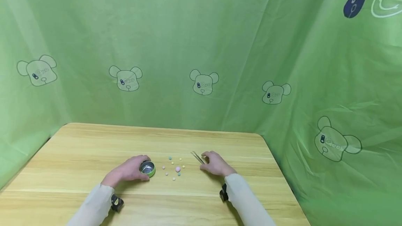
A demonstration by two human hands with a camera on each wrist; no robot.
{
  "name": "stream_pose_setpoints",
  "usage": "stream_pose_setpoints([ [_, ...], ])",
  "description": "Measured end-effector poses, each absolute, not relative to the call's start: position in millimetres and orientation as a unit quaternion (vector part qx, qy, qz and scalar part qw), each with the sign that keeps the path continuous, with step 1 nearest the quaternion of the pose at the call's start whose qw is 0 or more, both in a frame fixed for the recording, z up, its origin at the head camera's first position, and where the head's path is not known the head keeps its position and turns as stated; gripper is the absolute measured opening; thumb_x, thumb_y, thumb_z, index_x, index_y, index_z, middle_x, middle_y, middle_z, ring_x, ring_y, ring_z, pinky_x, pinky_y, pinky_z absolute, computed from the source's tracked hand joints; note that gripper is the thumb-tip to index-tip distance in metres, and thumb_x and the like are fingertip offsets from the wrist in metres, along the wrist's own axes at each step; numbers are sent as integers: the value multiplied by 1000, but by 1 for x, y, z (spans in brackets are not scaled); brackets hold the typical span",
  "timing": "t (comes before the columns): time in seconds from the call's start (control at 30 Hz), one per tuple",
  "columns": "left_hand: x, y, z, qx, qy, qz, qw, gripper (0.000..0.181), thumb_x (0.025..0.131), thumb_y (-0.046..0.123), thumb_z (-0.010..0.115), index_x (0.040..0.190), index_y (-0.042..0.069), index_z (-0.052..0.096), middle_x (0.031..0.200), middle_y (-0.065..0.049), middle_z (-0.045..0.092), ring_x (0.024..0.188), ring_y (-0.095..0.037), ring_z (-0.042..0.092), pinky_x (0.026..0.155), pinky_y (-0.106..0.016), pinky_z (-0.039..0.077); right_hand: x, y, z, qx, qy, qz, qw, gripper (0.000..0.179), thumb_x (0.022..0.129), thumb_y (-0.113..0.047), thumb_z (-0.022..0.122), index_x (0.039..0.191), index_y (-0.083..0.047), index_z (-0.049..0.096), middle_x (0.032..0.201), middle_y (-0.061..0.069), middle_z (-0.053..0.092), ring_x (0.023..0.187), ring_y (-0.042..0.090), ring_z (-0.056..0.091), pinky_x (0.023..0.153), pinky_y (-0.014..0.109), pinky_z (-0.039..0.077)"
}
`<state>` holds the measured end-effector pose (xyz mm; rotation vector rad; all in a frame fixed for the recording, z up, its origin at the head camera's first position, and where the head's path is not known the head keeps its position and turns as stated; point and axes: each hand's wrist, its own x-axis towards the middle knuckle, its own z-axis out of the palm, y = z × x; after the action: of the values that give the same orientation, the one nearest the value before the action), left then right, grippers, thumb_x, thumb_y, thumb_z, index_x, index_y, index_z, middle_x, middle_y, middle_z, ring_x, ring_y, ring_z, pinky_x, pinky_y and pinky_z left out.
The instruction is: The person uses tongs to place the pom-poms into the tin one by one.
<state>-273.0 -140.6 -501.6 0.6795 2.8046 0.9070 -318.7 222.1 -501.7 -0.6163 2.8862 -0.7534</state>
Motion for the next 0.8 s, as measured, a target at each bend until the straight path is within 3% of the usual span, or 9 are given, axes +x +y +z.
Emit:
stream_pose_setpoints([
  [0.8,-275,-139,-505,201,938,278,54,58,64,29,86,112,9,59,100,-1,62,94,-23,58,85,-44,47,-338,210,-511,-203,935,-281,75,36,81,2,68,116,0,59,87,1,56,79,15,51,75,36,45],
])
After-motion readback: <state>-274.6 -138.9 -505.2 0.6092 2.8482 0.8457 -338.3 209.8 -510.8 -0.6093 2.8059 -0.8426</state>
